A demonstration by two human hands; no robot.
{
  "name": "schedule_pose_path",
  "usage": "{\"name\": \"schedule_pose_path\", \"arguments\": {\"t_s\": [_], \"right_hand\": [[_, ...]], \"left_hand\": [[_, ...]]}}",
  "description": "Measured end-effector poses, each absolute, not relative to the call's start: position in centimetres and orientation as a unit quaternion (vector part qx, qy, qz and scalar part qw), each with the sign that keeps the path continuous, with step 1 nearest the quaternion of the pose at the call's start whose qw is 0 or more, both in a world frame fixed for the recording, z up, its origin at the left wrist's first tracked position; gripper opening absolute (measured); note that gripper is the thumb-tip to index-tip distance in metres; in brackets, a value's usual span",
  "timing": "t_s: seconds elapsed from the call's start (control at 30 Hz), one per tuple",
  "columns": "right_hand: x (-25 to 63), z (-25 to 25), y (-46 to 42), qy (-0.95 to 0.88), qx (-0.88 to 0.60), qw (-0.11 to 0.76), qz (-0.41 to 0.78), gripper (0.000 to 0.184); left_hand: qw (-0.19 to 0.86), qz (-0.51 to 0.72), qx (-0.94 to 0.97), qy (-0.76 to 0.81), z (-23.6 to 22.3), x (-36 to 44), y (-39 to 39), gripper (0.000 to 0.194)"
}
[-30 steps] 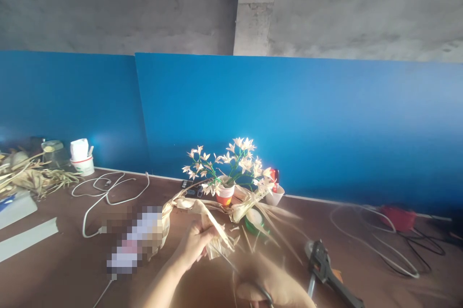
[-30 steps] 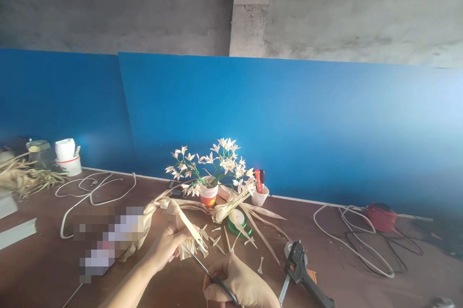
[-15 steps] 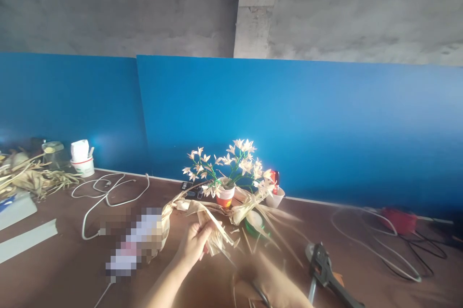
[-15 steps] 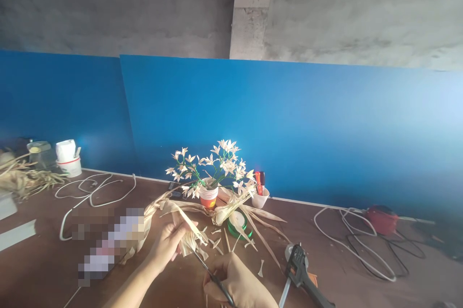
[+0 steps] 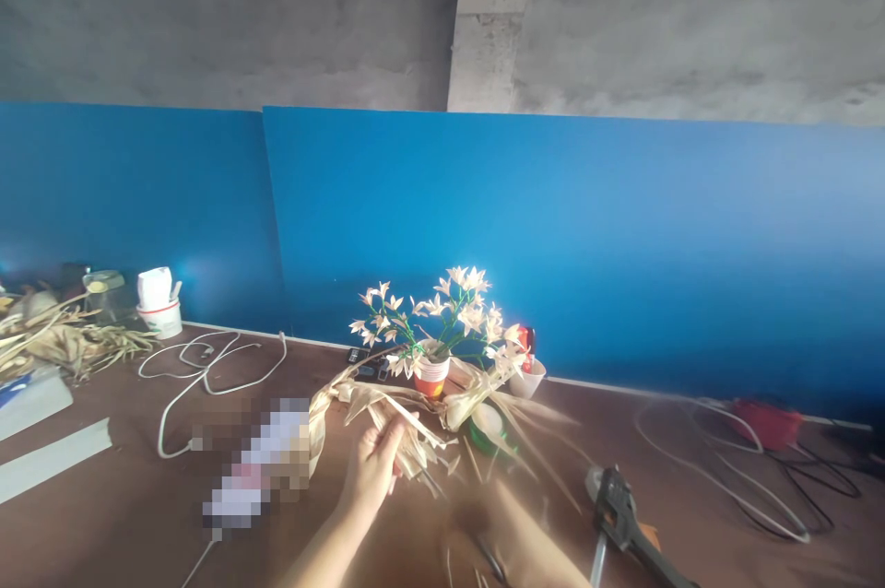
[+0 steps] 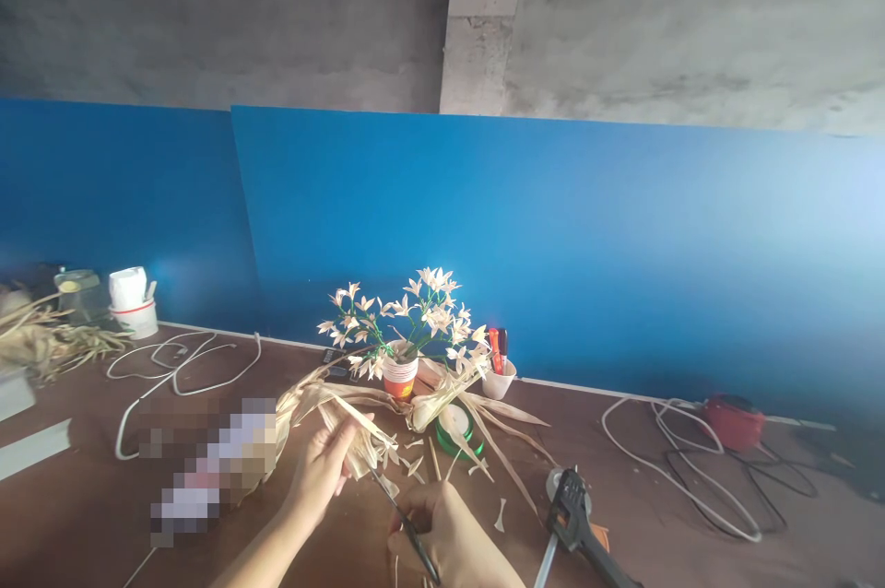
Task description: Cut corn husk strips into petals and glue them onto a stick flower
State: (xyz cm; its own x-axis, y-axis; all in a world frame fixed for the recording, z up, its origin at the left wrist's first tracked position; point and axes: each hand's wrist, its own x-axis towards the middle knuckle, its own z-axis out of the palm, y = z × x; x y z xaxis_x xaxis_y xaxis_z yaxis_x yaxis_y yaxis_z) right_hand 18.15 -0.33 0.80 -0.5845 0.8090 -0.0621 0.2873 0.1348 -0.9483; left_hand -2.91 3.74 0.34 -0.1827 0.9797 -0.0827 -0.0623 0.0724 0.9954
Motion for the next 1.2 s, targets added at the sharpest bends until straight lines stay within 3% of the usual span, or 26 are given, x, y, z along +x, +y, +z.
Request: {"name": "schedule_pose_path", "arguments": {"t_s": [0.63, 0.8, 0.93, 1.2], "right_hand": [[16.9, 0.7, 0.8, -0.730, -0.357, 0.268, 0.518, 0.033], [16.2, 1.2, 1.0, -0.729, -0.358, 0.284, 0.511, 0.023], [15.6, 1.6, 0.8, -0.717, -0.364, 0.310, 0.506, 0.034], [15.2, 0.6, 0.9, -0.687, -0.395, 0.330, 0.513, 0.031]], "left_hand": [[0.470, 0.565, 0.355, 0.578, 1.0, -1.7, 2.7, 0.063], [0.466, 0.605, 0.334, 0.553, 0.9, -1.2, 2.7, 0.057], [0.478, 0.618, 0.334, 0.527, 0.7, -1.0, 2.8, 0.057], [0.471, 0.622, 0.325, 0.534, -0.4, -0.6, 2.6, 0.059]]}}
